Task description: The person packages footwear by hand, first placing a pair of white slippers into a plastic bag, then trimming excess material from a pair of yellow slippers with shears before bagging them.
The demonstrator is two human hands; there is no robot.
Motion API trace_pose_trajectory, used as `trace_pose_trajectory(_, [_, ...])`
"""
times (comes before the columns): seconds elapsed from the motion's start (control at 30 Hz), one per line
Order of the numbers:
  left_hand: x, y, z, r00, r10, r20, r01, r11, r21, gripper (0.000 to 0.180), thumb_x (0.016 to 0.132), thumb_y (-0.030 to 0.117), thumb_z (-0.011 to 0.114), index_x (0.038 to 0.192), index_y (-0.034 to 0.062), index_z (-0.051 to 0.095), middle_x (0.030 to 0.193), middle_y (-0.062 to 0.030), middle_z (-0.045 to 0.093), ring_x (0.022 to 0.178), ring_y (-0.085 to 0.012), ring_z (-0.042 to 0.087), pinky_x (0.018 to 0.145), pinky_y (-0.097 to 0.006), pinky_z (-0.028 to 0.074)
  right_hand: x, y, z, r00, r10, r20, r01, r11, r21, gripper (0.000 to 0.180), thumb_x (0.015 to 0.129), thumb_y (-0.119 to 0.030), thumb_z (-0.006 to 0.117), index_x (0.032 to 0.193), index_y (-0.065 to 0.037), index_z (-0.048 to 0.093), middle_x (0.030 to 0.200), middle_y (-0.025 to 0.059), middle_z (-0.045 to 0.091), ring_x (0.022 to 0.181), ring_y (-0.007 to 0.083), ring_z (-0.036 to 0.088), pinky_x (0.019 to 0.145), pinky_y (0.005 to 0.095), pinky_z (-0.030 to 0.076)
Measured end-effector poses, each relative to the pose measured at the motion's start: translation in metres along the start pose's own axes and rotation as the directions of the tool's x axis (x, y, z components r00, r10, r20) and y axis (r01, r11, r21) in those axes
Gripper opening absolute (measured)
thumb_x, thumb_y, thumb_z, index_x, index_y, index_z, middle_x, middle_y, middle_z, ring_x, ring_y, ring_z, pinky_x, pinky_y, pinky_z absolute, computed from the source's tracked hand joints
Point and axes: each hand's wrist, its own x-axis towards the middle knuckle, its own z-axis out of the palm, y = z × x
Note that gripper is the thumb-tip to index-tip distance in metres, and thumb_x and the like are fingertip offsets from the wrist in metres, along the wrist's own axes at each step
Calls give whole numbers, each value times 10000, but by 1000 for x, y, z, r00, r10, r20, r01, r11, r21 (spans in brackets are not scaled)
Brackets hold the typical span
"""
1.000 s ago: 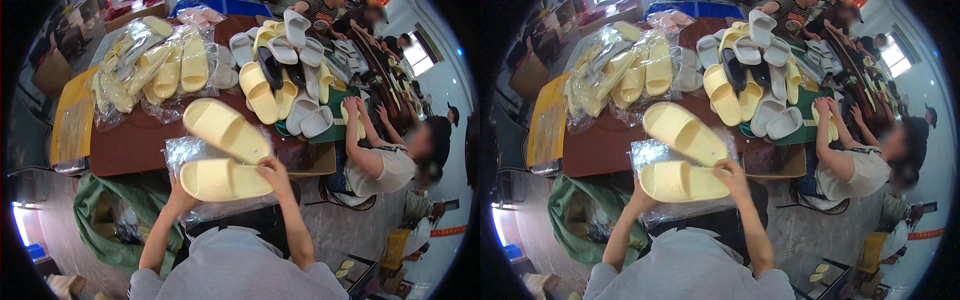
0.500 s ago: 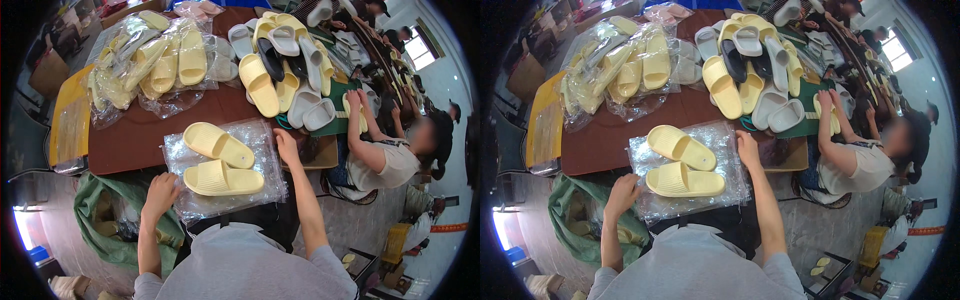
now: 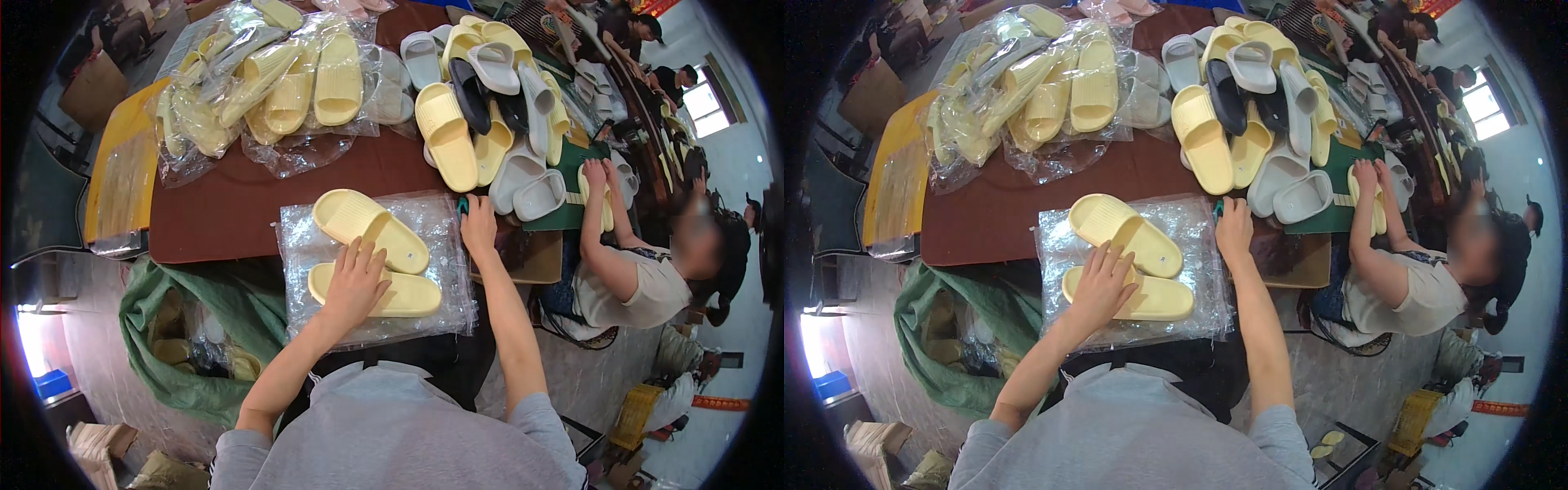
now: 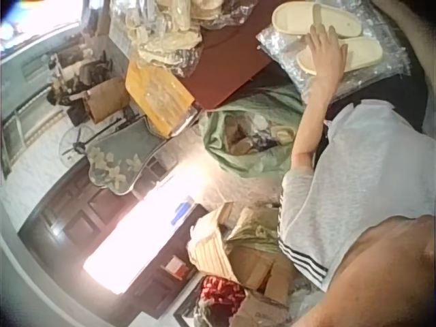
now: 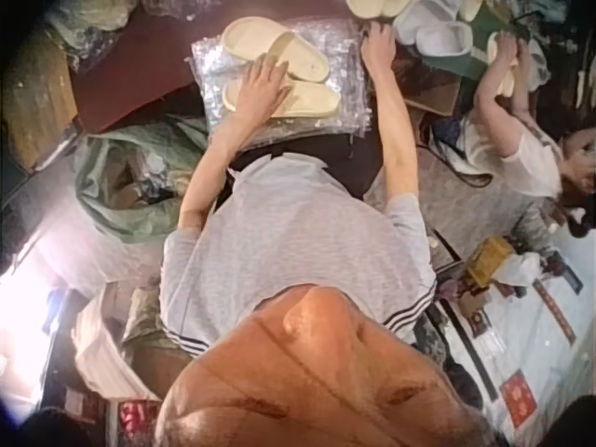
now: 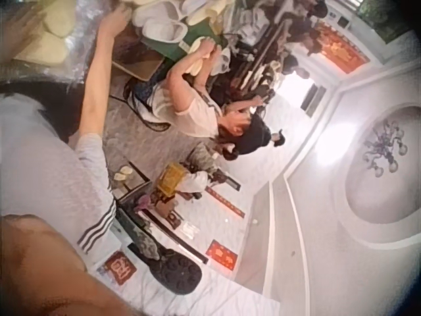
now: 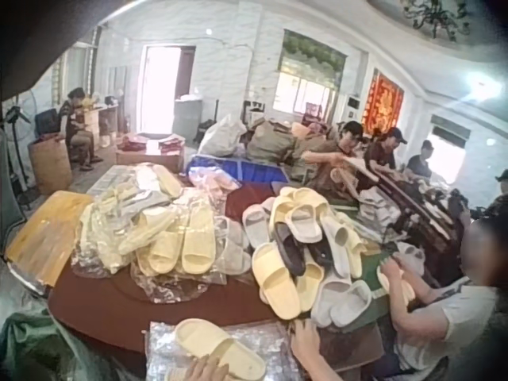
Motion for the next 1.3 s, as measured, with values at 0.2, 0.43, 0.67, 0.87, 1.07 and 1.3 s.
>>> trace_pose_trajectory(0.2, [16, 16, 19, 999, 36, 2, -35, 940, 339, 564, 899, 436, 635, 1302, 44, 593, 1258, -212, 543, 1246, -340, 447, 1069, -463, 330, 6, 17, 12, 997, 53, 60, -45, 991, -126, 455, 782, -62, 685, 1219, -28, 562, 1030, 218, 581, 939, 423, 606, 782, 516, 526])
trace_pose_trajectory(0.43, [14, 8, 37, 999, -37, 35, 27, 966, 258, 435, 842, 363, 692, 1125, 36, 636, 1143, -160, 578, 1188, -300, 479, 1024, -456, 361, 4, 43, -17, 928, 92, 361, -167, 969, 184, 543, 743, -178, 688, 1243, 8, 590, 1083, 283, 650, 1016, 454, 633, 889, 503, 519])
trace_pose_trajectory(0.67, [11, 1, 42, 1000, -24, -18, 26, 993, 117, 338, 778, 210, 713, 1095, 95, 690, 1145, -124, 567, 1173, -289, 486, 973, -454, 379, -53, 56, -69, 898, 357, 256, -435, 805, 404, 523, 814, -137, 654, 1320, -25, 582, 1073, 182, 692, 981, 277, 674, 867, 376, 513])
trace_pose_trajectory(0.87, [10, 7, 47, 997, -43, 67, 24, 968, 252, 313, 799, 160, 639, 1105, 172, 707, 1148, -95, 571, 1195, -334, 466, 978, -524, 356, -83, -9, -114, 981, 137, 135, -186, 851, 491, 446, 837, -10, 662, 1277, -37, 590, 1077, 171, 624, 998, 324, 629, 885, 386, 488])
trace_pose_trajectory(1.07, [4, 5, 48, 993, 47, 112, -64, 986, 155, 438, 744, 65, 675, 1172, 159, 679, 1288, -33, 584, 1281, -351, 435, 1093, -609, 281, -98, -60, -110, 956, -145, 254, 74, 960, 269, 549, 749, -127, 722, 1267, -66, 551, 1080, 167, 561, 1042, 371, 531, 892, 467, 428])
trace_pose_trajectory(1.3, [-1, 3, 41, 998, 46, 52, -49, 998, 50, 529, 771, 8, 609, 1291, 107, 618, 1366, -4, 563, 1300, -297, 453, 1145, -603, 226, -96, -66, -82, 946, -225, 233, 214, 974, 69, 563, 735, -188, 742, 1252, -58, 559, 1049, 144, 544, 1029, 340, 516, 900, 460, 399])
